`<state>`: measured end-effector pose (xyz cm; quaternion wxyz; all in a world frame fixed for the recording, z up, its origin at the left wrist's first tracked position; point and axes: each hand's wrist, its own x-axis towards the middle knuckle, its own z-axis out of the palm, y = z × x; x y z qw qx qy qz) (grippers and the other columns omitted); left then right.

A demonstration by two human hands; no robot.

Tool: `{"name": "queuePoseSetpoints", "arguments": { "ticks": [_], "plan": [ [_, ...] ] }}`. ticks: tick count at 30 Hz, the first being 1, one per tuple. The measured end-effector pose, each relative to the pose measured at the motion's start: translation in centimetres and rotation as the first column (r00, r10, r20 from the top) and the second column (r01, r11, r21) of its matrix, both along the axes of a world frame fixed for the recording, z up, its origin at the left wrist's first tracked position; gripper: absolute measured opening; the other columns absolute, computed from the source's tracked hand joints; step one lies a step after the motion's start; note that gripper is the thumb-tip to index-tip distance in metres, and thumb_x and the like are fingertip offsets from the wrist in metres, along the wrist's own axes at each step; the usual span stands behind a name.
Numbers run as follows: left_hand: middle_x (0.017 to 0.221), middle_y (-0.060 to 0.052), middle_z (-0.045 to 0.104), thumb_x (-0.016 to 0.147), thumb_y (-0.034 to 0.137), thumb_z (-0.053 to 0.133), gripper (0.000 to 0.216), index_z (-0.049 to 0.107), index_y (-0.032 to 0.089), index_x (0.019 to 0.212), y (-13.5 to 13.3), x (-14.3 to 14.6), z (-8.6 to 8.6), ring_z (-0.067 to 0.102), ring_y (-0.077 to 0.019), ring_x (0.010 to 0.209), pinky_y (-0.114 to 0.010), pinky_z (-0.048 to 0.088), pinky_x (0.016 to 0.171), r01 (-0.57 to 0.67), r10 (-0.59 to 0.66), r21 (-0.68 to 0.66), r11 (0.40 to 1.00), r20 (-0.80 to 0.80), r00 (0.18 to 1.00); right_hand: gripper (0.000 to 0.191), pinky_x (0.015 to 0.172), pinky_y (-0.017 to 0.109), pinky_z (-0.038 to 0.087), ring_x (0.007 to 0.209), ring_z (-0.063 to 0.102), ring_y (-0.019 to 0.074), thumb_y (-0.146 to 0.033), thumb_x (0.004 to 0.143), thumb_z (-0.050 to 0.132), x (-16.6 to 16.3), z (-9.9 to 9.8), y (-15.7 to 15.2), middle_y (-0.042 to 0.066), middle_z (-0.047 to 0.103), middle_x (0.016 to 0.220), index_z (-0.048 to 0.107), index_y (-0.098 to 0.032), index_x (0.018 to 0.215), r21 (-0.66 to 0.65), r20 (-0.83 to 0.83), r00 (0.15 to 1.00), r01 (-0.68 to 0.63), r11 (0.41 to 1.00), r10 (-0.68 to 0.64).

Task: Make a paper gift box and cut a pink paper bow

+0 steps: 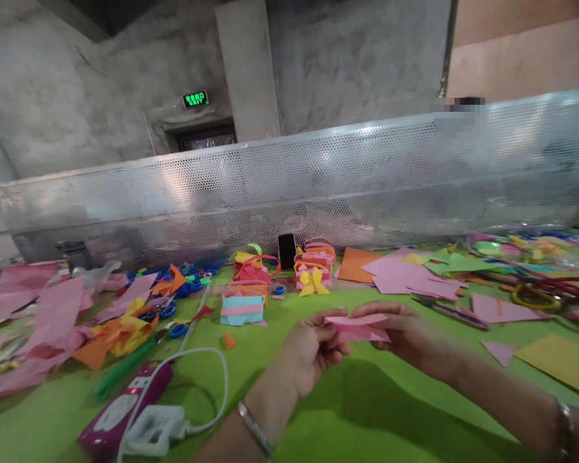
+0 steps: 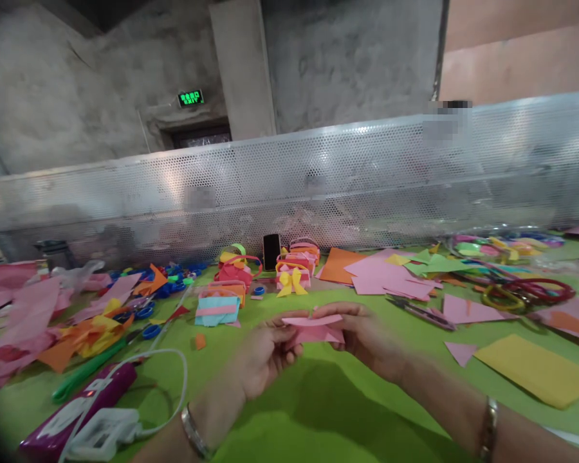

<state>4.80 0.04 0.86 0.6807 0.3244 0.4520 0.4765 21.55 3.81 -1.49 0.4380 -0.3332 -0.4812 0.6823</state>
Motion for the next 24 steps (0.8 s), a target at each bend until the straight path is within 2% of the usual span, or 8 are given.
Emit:
{"name": "queuePoseSetpoints", "arguments": {
  "ticks": [5,9,12,14,16,19,22,24],
  "plan": [
    [0.049,0.000,0.056,0.075,-0.004,0.043,0.035,0.067,0.012,0.095,0.21,-0.10,0.26,0.050,-0.0036,0.037,-0.010,0.039,0.038,-0.004,0.007,-0.054,0.999,0.051,0.999,0.012,0.044,0.022,0.037,0.042,0.048,0.0081,-0.025,0.058,0.069,0.21,0.53,-0.11,-0.001,0.059,0.049,0.070,-0.018,0.067,-0.026,-0.009,0.996,-0.087,0.996,0.087],
    [0.048,-0.001,0.056,0.072,-0.005,0.041,0.032,0.065,0.009,0.088,0.36,-0.17,0.26,0.051,-0.0035,0.039,-0.009,0.041,0.041,-0.054,0.064,-0.129,0.990,0.077,0.995,0.004,0.042,0.018,0.037,0.041,0.048,0.0059,-0.019,0.059,0.068,0.00,0.21,0.21,-0.002,0.057,0.047,0.067,-0.017,0.062,-0.091,-0.044,0.995,-0.093,0.991,0.090],
    [0.056,-0.003,0.060,0.070,-0.001,0.041,0.032,0.062,0.009,0.091,0.43,-0.40,0.17,0.053,-0.0061,0.040,-0.012,0.040,0.039,-0.028,0.032,-0.133,0.991,0.022,0.999,0.004,0.042,0.016,0.038,0.042,0.049,0.0053,-0.016,0.061,0.065,-0.14,0.01,0.44,-0.001,0.059,0.051,0.066,-0.016,0.065,-0.148,-0.059,0.996,-0.074,0.986,0.066],
    [0.072,-0.005,0.064,0.064,-0.001,0.040,0.041,0.058,0.011,0.099,0.39,-0.57,0.13,0.057,-0.0093,0.046,-0.017,0.042,0.040,0.000,-0.003,-0.031,1.000,-0.111,0.994,0.008,0.041,0.015,0.038,0.042,0.049,0.0052,-0.012,0.062,0.063,-0.08,0.09,0.55,-0.001,0.059,0.050,0.066,-0.015,0.069,-0.187,-0.070,0.997,-0.035,0.982,0.023],
    [0.093,-0.009,0.063,0.059,-0.004,0.040,0.051,0.053,0.013,0.106,0.28,-0.65,0.14,0.061,-0.0128,0.060,-0.021,0.046,0.046,0.007,0.028,0.114,0.993,-0.303,0.953,0.010,0.039,0.013,0.035,0.040,0.047,0.0045,-0.010,0.062,0.062,0.11,0.29,0.67,-0.001,0.058,0.048,0.065,-0.015,0.070,-0.212,-0.089,0.996,-0.014,0.977,-0.005],
    [0.122,-0.015,0.052,0.059,-0.006,0.049,0.064,0.045,0.016,0.118,0.06,-0.55,0.29,0.059,-0.0197,0.089,-0.025,0.050,0.058,0.044,0.118,0.293,0.955,-0.514,0.849,0.006,0.037,0.012,0.031,0.038,0.043,0.0029,-0.009,0.061,0.060,0.37,0.62,0.80,-0.003,0.054,0.046,0.060,-0.015,0.061,-0.228,-0.102,0.995,-0.029,0.973,0.006],
    [0.133,-0.016,0.042,0.056,-0.002,0.065,0.083,0.033,0.019,0.130,-0.10,-0.37,0.48,0.053,-0.0230,0.105,-0.027,0.049,0.070,0.106,0.147,0.424,0.899,-0.523,0.840,0.009,0.035,0.012,0.029,0.035,0.041,0.0023,-0.010,0.062,0.059,0.33,0.72,0.78,-0.002,0.053,0.044,0.056,-0.013,0.055,-0.239,-0.088,0.995,-0.060,0.969,0.040],
    [0.126,-0.014,0.050,0.057,0.003,0.069,0.085,0.031,0.020,0.132,-0.12,-0.31,0.52,0.055,-0.0219,0.102,-0.029,0.048,0.075,0.136,0.127,0.467,0.874,-0.487,0.864,0.008,0.035,0.012,0.027,0.034,0.040,0.0022,-0.012,0.064,0.059,0.20,0.64,0.72,-0.002,0.053,0.044,0.057,-0.013,0.057,-0.240,-0.077,0.995,-0.083,0.967,0.067]
  ]
}}
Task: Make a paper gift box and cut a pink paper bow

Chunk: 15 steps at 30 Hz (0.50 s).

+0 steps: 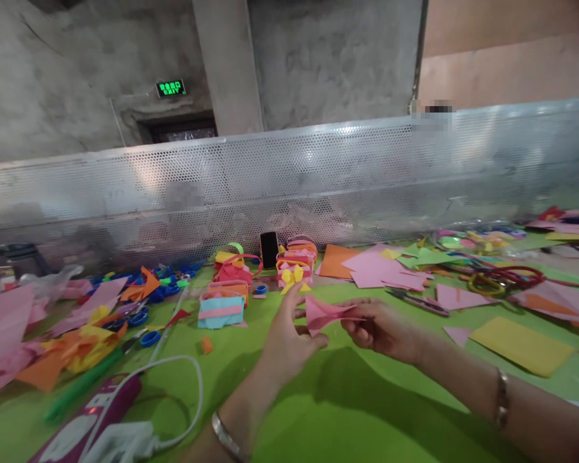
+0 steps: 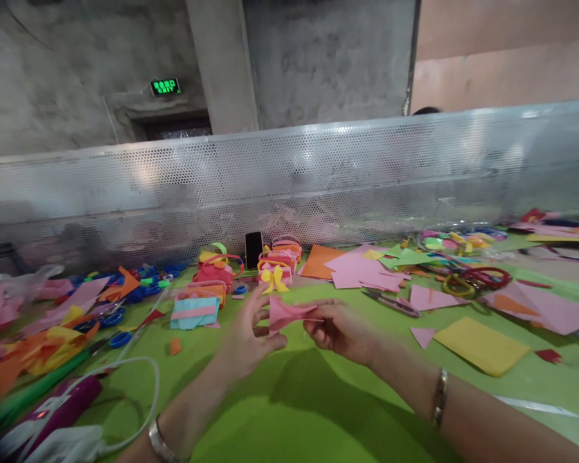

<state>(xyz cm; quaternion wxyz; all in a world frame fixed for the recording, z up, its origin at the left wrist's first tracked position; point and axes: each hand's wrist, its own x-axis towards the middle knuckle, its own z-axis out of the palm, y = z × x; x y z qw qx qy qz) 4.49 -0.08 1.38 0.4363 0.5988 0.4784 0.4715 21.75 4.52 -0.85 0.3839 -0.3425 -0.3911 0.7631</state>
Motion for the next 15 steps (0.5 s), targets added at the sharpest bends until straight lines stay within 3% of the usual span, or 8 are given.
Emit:
{"name": "queuePoseSetpoints", "arguments": {
  "ticks": [3,6,8,10,12,13,15],
  "plan": [
    [0.099,-0.009,0.065,0.063,0.007,0.066,0.070,0.038,0.016,0.126,0.1,0.0,-0.1,0.062,-0.0186,0.085,-0.030,0.048,0.074,0.022,-0.022,0.011,1.000,-0.001,1.000,0.010,0.035,0.012,0.027,0.034,0.041,0.0024,-0.015,0.069,0.057,-0.1,-0.2,0.0,-0.003,0.053,0.044,0.057,-0.014,0.059,0.014,0.031,0.999,-0.026,1.000,0.025],
    [0.085,-0.006,0.067,0.065,0.008,0.064,0.053,0.048,0.014,0.115,0.3,0.0,-0.4,0.062,-0.0167,0.075,-0.028,0.048,0.068,-0.066,0.066,0.016,0.998,-0.013,0.998,0.021,0.036,0.016,0.032,0.034,0.045,0.0054,-0.025,0.076,0.051,0.1,-0.4,0.2,0.000,0.056,0.046,0.056,-0.014,0.058,0.030,0.090,0.993,-0.078,0.996,0.075],
    [0.082,-0.005,0.067,0.065,0.010,0.063,0.045,0.053,0.014,0.108,0.6,0.0,-0.5,0.062,-0.0158,0.072,-0.026,0.046,0.064,-0.139,0.139,0.017,0.990,-0.022,0.990,0.028,0.040,0.020,0.038,0.043,0.054,0.0100,-0.035,0.081,0.046,0.2,-0.4,0.1,0.004,0.062,0.056,0.060,-0.014,0.070,0.089,0.094,0.986,-0.143,0.986,0.134],
    [0.077,-0.003,0.067,0.064,0.010,0.062,0.040,0.056,0.013,0.104,0.8,-0.1,-0.6,0.061,-0.0147,0.067,-0.024,0.045,0.059,-0.193,0.193,0.020,0.981,-0.033,0.981,0.036,0.052,0.024,0.047,0.065,0.062,0.0153,-0.047,0.082,0.046,0.3,-0.3,-0.1,0.008,0.067,0.078,0.061,-0.016,0.091,0.230,0.084,0.983,-0.181,0.956,0.166],
    [0.071,-0.002,0.066,0.064,0.010,0.062,0.037,0.057,0.014,0.100,1.0,-0.1,-0.6,0.060,-0.0136,0.063,-0.023,0.043,0.055,-0.215,0.216,0.035,0.976,-0.036,0.976,0.044,0.066,0.028,0.049,0.086,0.061,0.0181,-0.053,0.076,0.056,0.2,-0.3,-0.5,0.007,0.065,0.098,0.057,-0.021,0.105,0.402,0.110,0.987,-0.155,0.903,0.120],
    [0.070,-0.001,0.066,0.063,0.010,0.062,0.036,0.058,0.014,0.098,1.0,-0.1,-0.6,0.059,-0.0131,0.062,-0.022,0.043,0.054,-0.219,0.221,0.049,0.974,-0.043,0.974,0.045,0.068,0.028,0.049,0.087,0.060,0.0180,-0.052,0.072,0.061,0.1,-0.3,-0.6,0.007,0.064,0.099,0.057,-0.021,0.105,0.465,0.149,0.987,-0.122,0.877,0.058],
    [0.067,0.000,0.065,0.063,0.010,0.062,0.032,0.059,0.014,0.095,0.9,-0.1,-0.6,0.058,-0.0118,0.059,-0.021,0.042,0.052,-0.219,0.224,0.071,0.973,-0.057,0.973,0.038,0.061,0.026,0.047,0.071,0.059,0.0149,-0.049,0.068,0.066,-0.3,-0.5,-0.8,0.005,0.066,0.081,0.061,-0.019,0.092,0.543,0.248,0.964,-0.058,0.838,-0.094]
  ]
}}
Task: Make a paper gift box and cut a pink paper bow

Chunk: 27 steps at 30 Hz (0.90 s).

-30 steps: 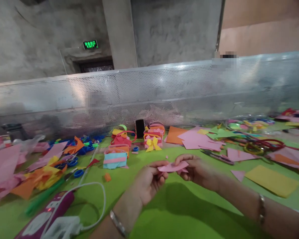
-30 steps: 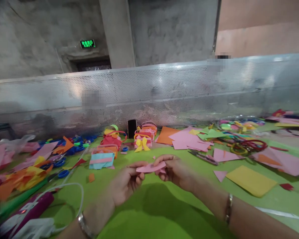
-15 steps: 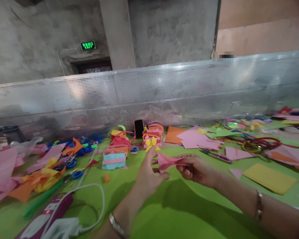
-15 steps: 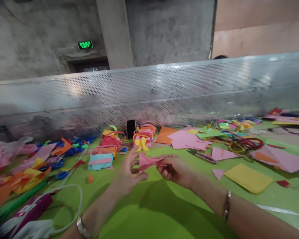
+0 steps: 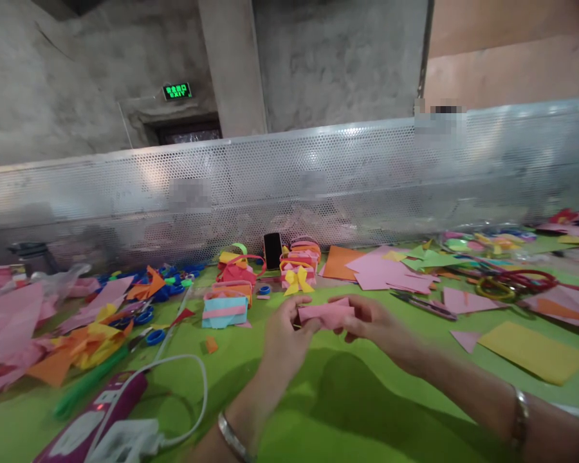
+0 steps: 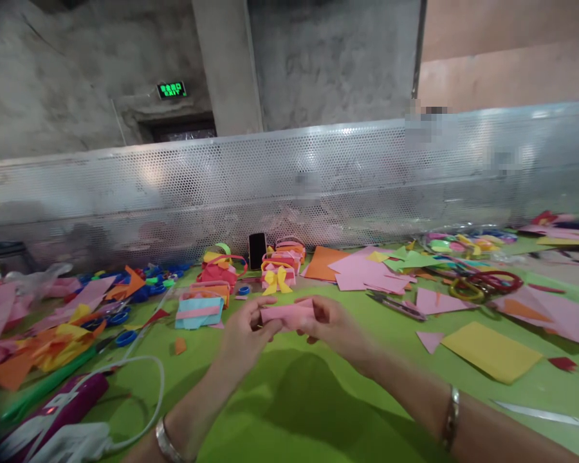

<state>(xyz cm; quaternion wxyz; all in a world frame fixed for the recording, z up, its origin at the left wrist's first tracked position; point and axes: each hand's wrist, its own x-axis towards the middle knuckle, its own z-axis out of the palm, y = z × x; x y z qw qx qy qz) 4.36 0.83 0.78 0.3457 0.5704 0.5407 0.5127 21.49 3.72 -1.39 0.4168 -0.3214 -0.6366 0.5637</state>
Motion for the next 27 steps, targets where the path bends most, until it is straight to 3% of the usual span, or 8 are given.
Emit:
{"name": "queuePoseSetpoints", "arguments": {
  "ticks": [2,4,11,16,20,21,25,27],
  "plan": [
    [0.064,0.001,0.065,0.064,0.011,0.061,0.030,0.060,0.013,0.094,-0.1,0.0,0.1,0.055,-0.0101,0.054,-0.020,0.040,0.049,0.006,-0.006,-0.007,1.000,-0.004,1.000,0.034,0.052,0.024,0.042,0.052,0.054,0.0111,-0.050,0.069,0.064,-0.3,-0.3,0.1,0.001,0.062,0.057,0.060,-0.017,0.073,0.031,0.083,0.991,0.104,0.994,-0.106],
    [0.060,0.002,0.063,0.064,0.013,0.062,0.030,0.060,0.013,0.094,-0.2,0.1,0.1,0.051,-0.0084,0.048,-0.019,0.038,0.046,0.006,-0.005,-0.029,1.000,0.016,1.000,0.037,0.048,0.023,0.040,0.044,0.050,0.0098,-0.053,0.069,0.062,-0.4,-0.5,0.3,0.000,0.059,0.046,0.059,-0.016,0.064,0.029,0.121,0.983,0.139,0.990,-0.141],
    [0.058,0.000,0.063,0.064,0.021,0.063,0.013,0.068,0.013,0.073,0.4,-0.1,-0.6,0.045,-0.0057,0.042,-0.018,0.036,0.042,-0.015,0.019,-0.034,0.999,0.124,0.992,0.038,0.047,0.022,0.040,0.043,0.052,0.0096,-0.052,0.068,0.062,-0.3,-0.3,0.4,0.001,0.061,0.046,0.062,-0.014,0.066,0.029,0.127,0.983,0.133,0.991,-0.136],
    [0.053,0.002,0.061,0.066,0.025,0.062,0.013,0.069,0.015,0.070,0.2,-0.2,-0.6,0.042,-0.0054,0.040,-0.018,0.033,0.040,-0.050,0.051,-0.029,0.998,0.046,0.998,0.028,0.052,0.023,0.041,0.051,0.054,0.0114,-0.041,0.070,0.061,-0.2,-0.4,0.5,0.003,0.064,0.057,0.063,-0.013,0.066,0.023,0.250,0.967,0.050,0.998,-0.054],
    [0.055,0.001,0.063,0.067,0.025,0.062,0.011,0.068,0.016,0.064,-0.3,0.1,-0.4,0.048,-0.0083,0.045,-0.020,0.037,0.044,-0.020,0.022,0.020,1.000,-0.107,0.994,0.032,0.063,0.026,0.045,0.076,0.060,0.0172,-0.034,0.072,0.060,-0.4,-0.5,0.5,0.007,0.067,0.092,0.063,-0.015,0.098,0.217,0.297,0.950,0.031,0.976,-0.097],
    [0.058,0.000,0.065,0.067,0.025,0.062,0.011,0.068,0.016,0.064,-0.3,0.2,-0.4,0.051,-0.0094,0.048,-0.020,0.038,0.047,-0.008,0.011,0.025,1.000,-0.129,0.992,0.030,0.064,0.027,0.044,0.076,0.059,0.0176,-0.035,0.075,0.057,-0.5,-0.6,0.5,0.007,0.067,0.092,0.063,-0.016,0.097,0.276,0.310,0.943,0.030,0.961,-0.119],
    [0.056,0.000,0.064,0.066,0.026,0.064,0.011,0.069,0.016,0.064,-0.6,0.5,-0.1,0.050,-0.0098,0.048,-0.021,0.038,0.047,-0.002,-0.001,-0.021,1.000,-0.144,0.990,0.033,0.055,0.026,0.039,0.052,0.052,0.0141,-0.032,0.083,0.043,-0.7,-0.7,0.5,0.002,0.059,0.054,0.057,-0.018,0.057,0.391,0.413,0.885,0.040,0.920,-0.214],
    [0.053,0.001,0.062,0.067,0.026,0.063,0.012,0.069,0.016,0.064,-0.7,0.5,-0.1,0.047,-0.0086,0.044,-0.020,0.036,0.045,-0.006,-0.001,-0.049,0.999,-0.131,0.991,0.034,0.054,0.025,0.038,0.048,0.050,0.0130,-0.028,0.083,0.042,-0.8,-0.7,0.4,0.000,0.056,0.048,0.051,-0.019,0.051,0.389,0.441,0.867,0.048,0.920,-0.232]
  ]
}}
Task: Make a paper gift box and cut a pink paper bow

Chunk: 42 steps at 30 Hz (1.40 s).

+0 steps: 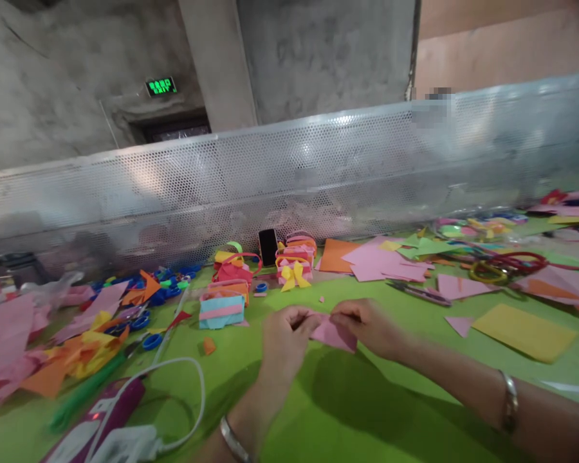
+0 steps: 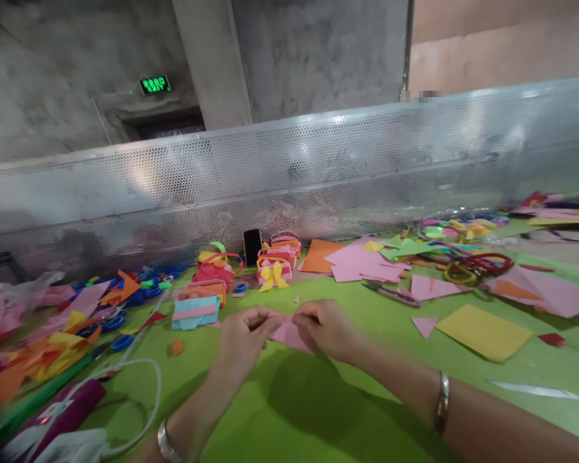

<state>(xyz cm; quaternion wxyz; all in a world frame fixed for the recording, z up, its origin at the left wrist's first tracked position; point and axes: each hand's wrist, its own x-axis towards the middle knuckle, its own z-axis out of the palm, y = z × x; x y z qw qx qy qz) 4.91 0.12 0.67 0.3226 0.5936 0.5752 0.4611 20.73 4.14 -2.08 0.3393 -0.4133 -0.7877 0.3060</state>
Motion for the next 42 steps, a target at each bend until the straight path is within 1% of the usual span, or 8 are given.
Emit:
{"name": "queuePoseSetpoints", "arguments": {
  "ticks": [4,10,16,22,27,31,36,42],
  "plan": [
    [0.052,0.002,0.061,0.067,0.026,0.061,0.013,0.069,0.016,0.064,0.2,-0.1,-0.3,0.043,-0.0070,0.041,-0.020,0.035,0.042,-0.003,0.003,-0.014,1.000,0.030,1.000,0.033,0.056,0.024,0.037,0.050,0.051,0.0128,-0.023,0.083,0.042,-0.1,0.3,-0.2,0.000,0.058,0.049,0.051,-0.018,0.051,0.026,0.048,0.999,0.012,1.000,-0.013],
    [0.048,0.003,0.057,0.065,0.024,0.063,0.011,0.066,0.014,0.060,0.7,-0.3,-0.7,0.044,-0.0062,0.039,-0.018,0.036,0.040,0.030,-0.027,-0.020,0.999,0.138,0.990,0.029,0.052,0.024,0.032,0.056,0.049,0.0139,-0.027,0.084,0.043,-0.1,0.0,-0.3,0.003,0.060,0.060,0.057,-0.017,0.061,0.239,0.133,0.985,0.074,0.968,-0.108],
    [0.068,-0.003,0.069,0.063,0.024,0.069,0.014,0.069,0.016,0.074,0.3,-0.1,-0.2,0.061,-0.0104,0.057,-0.020,0.044,0.052,0.097,-0.011,-0.206,0.974,0.382,0.924,0.026,0.050,0.024,0.029,0.053,0.043,0.0125,-0.025,0.083,0.044,0.2,-0.4,0.2,0.002,0.055,0.058,0.057,-0.017,0.061,0.357,0.099,0.982,0.117,0.927,-0.162],
    [0.061,-0.003,0.067,0.068,0.016,0.064,0.006,0.068,0.013,0.067,0.1,0.0,0.0,0.061,-0.0095,0.053,-0.018,0.039,0.048,0.050,0.010,-0.226,0.973,0.259,0.966,0.021,0.055,0.026,0.035,0.062,0.050,0.0153,-0.023,0.082,0.045,0.1,0.5,-0.4,0.007,0.061,0.070,0.063,-0.016,0.073,0.373,0.092,0.992,0.042,0.927,-0.082],
    [0.054,0.001,0.064,0.069,0.015,0.062,0.007,0.066,0.014,0.063,-0.4,0.6,0.1,0.058,-0.0091,0.049,-0.018,0.036,0.045,0.150,-0.103,-0.244,0.958,0.193,0.976,0.016,0.057,0.025,0.037,0.066,0.052,0.0157,-0.021,0.080,0.048,-0.5,0.9,-1.2,0.007,0.061,0.072,0.063,-0.014,0.078,0.400,0.056,0.996,0.036,0.916,-0.063],
    [0.055,0.001,0.063,0.062,0.022,0.071,0.009,0.066,0.014,0.063,-0.4,0.6,-0.3,0.056,-0.0087,0.050,-0.019,0.038,0.047,0.220,-0.136,-0.293,0.930,0.280,0.950,0.016,0.053,0.023,0.033,0.058,0.048,0.0119,-0.014,0.074,0.049,-0.5,0.9,-1.4,0.002,0.059,0.062,0.059,-0.017,0.062,0.364,0.041,0.996,0.059,0.929,-0.079],
    [0.060,-0.001,0.065,0.049,0.024,0.081,0.023,0.068,0.013,0.065,0.1,0.1,-1.6,0.054,-0.0074,0.054,-0.020,0.040,0.055,0.246,0.009,-0.338,0.909,0.604,0.797,0.014,0.050,0.022,0.034,0.055,0.045,0.0108,-0.019,0.071,0.050,-0.2,1.1,-1.2,0.000,0.055,0.058,0.055,-0.017,0.059,0.178,-0.153,0.985,0.101,0.979,-0.073],
    [0.058,0.001,0.063,0.055,0.024,0.076,0.015,0.066,0.015,0.061,0.1,0.4,-1.4,0.052,-0.0083,0.053,-0.022,0.039,0.056,0.111,0.053,-0.290,0.951,0.505,0.862,0.011,0.045,0.021,0.023,0.049,0.032,0.0078,-0.015,0.061,0.047,-0.1,0.9,-0.8,-0.006,0.036,0.049,0.043,-0.018,0.051,-0.107,-0.079,0.996,-0.057,0.993,0.049]
  ]
}}
